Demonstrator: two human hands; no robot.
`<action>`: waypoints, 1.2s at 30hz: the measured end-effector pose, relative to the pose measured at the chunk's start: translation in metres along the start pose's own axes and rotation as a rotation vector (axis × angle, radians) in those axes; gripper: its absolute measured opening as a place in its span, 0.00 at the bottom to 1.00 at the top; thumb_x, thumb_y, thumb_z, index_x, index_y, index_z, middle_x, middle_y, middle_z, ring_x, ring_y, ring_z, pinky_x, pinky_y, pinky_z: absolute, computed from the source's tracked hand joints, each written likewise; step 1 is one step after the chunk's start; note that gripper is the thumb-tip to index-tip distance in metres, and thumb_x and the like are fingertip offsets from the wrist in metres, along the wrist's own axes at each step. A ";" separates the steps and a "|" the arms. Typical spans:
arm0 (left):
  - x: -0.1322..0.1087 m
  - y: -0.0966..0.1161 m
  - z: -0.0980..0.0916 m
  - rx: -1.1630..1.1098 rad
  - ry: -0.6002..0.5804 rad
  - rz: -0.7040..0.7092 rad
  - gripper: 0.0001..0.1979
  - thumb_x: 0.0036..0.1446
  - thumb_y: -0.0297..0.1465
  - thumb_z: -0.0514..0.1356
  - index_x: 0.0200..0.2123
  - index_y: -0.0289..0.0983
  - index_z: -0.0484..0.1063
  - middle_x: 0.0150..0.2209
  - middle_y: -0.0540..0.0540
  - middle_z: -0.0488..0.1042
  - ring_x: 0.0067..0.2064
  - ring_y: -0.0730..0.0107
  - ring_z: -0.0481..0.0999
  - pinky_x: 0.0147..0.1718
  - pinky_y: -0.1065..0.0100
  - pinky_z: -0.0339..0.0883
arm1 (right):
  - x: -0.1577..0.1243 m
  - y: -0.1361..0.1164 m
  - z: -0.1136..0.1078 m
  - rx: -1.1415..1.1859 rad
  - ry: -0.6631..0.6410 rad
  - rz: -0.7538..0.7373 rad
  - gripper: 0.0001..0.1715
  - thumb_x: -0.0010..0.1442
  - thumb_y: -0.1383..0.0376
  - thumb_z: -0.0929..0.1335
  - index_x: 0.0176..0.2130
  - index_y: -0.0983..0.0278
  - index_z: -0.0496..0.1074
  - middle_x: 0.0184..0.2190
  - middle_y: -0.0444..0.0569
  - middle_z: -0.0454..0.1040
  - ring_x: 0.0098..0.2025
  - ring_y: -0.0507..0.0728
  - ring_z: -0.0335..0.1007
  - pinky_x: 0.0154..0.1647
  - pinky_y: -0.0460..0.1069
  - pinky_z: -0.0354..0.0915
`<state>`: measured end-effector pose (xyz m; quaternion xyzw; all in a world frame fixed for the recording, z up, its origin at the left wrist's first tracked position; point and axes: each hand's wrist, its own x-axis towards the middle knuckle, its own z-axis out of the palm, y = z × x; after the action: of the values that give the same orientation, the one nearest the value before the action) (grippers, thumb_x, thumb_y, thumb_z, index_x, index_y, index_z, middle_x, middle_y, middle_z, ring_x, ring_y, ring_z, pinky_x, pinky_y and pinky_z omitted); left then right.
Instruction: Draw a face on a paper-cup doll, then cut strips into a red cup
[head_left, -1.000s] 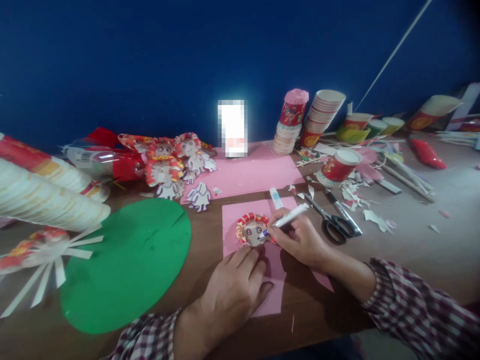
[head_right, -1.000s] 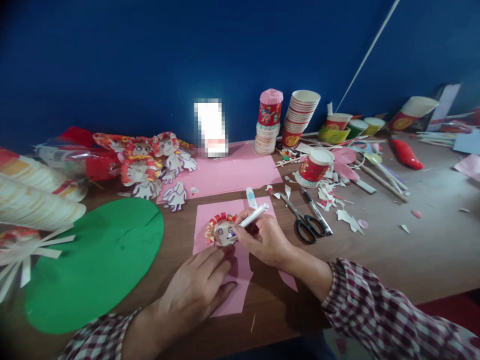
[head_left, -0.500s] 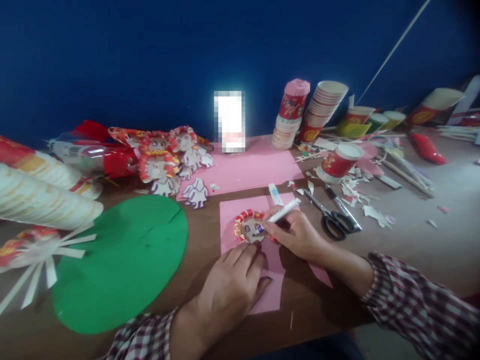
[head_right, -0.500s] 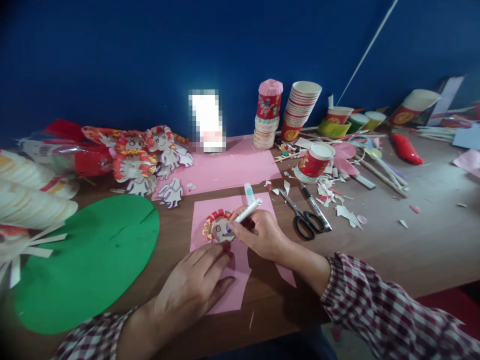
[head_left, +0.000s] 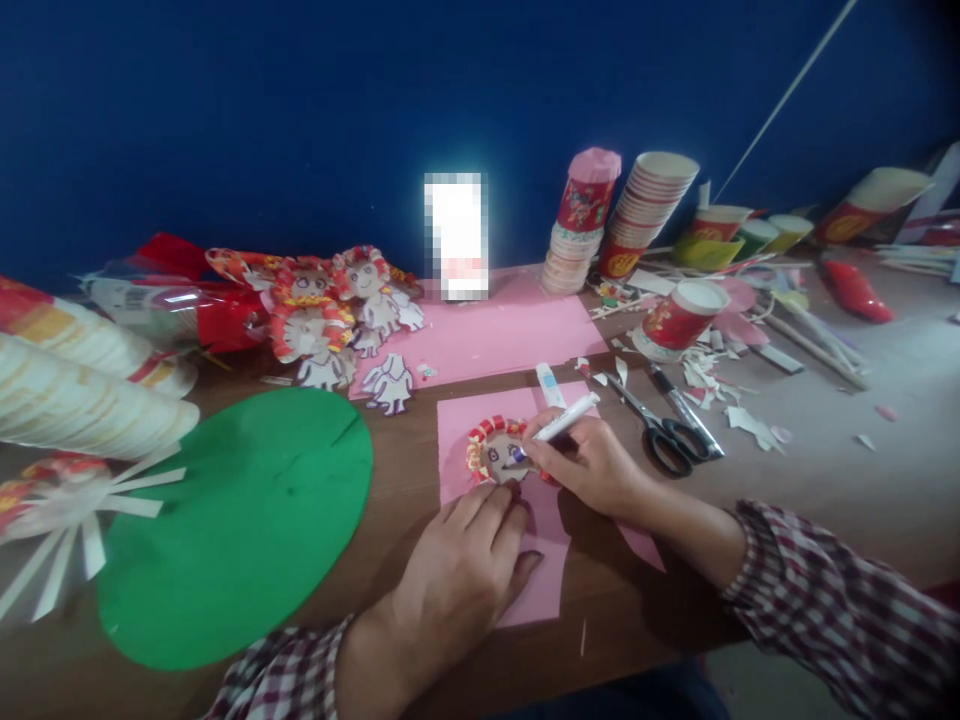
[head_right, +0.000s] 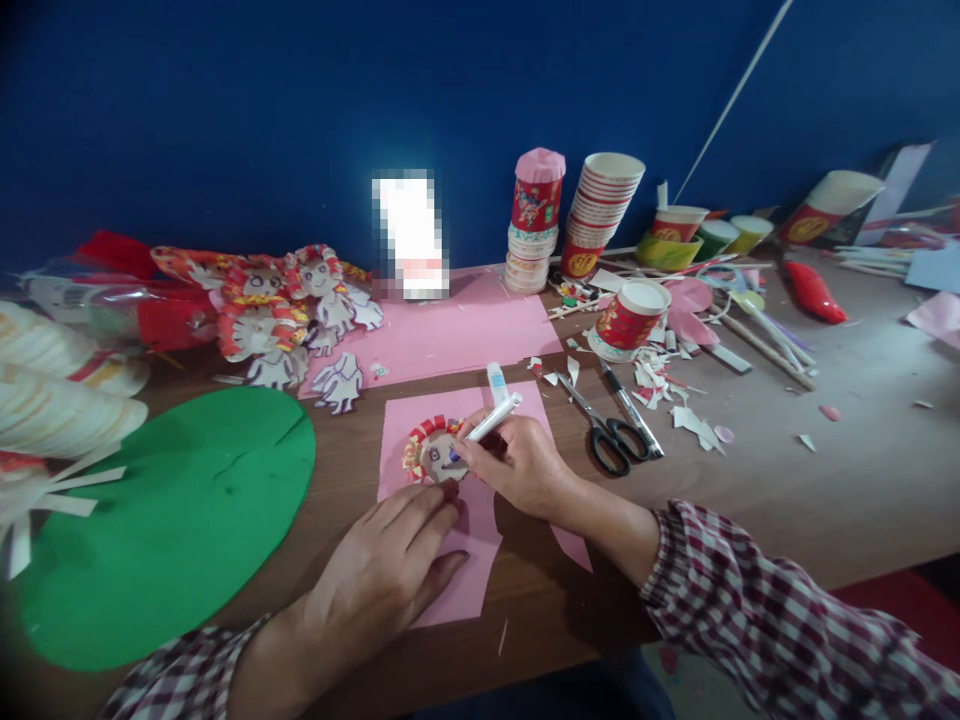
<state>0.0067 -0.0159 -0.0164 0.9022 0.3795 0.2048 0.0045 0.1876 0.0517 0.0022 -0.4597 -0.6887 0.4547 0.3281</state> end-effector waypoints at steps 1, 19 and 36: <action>0.000 0.000 0.000 -0.003 -0.004 -0.001 0.17 0.57 0.36 0.57 0.43 0.29 0.72 0.43 0.37 0.75 0.44 0.55 0.73 0.42 0.56 0.73 | 0.000 0.000 0.000 0.011 -0.005 0.010 0.11 0.59 0.61 0.65 0.32 0.67 0.70 0.22 0.43 0.66 0.23 0.47 0.59 0.23 0.44 0.57; 0.001 -0.001 -0.004 0.002 -0.001 0.023 0.16 0.57 0.36 0.57 0.43 0.30 0.72 0.43 0.37 0.75 0.44 0.56 0.73 0.42 0.57 0.73 | 0.000 0.001 0.001 0.094 -0.031 0.006 0.09 0.58 0.62 0.65 0.31 0.66 0.69 0.24 0.43 0.65 0.23 0.47 0.58 0.22 0.44 0.56; 0.002 -0.001 -0.005 -0.013 -0.001 0.012 0.16 0.56 0.35 0.58 0.43 0.30 0.72 0.43 0.36 0.75 0.44 0.55 0.74 0.42 0.56 0.74 | 0.000 0.004 0.002 0.103 -0.026 0.007 0.09 0.58 0.62 0.65 0.31 0.66 0.70 0.25 0.44 0.66 0.24 0.47 0.59 0.22 0.43 0.57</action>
<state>0.0054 -0.0151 -0.0111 0.9047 0.3726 0.2066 0.0092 0.1875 0.0516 -0.0017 -0.4387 -0.6671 0.4964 0.3407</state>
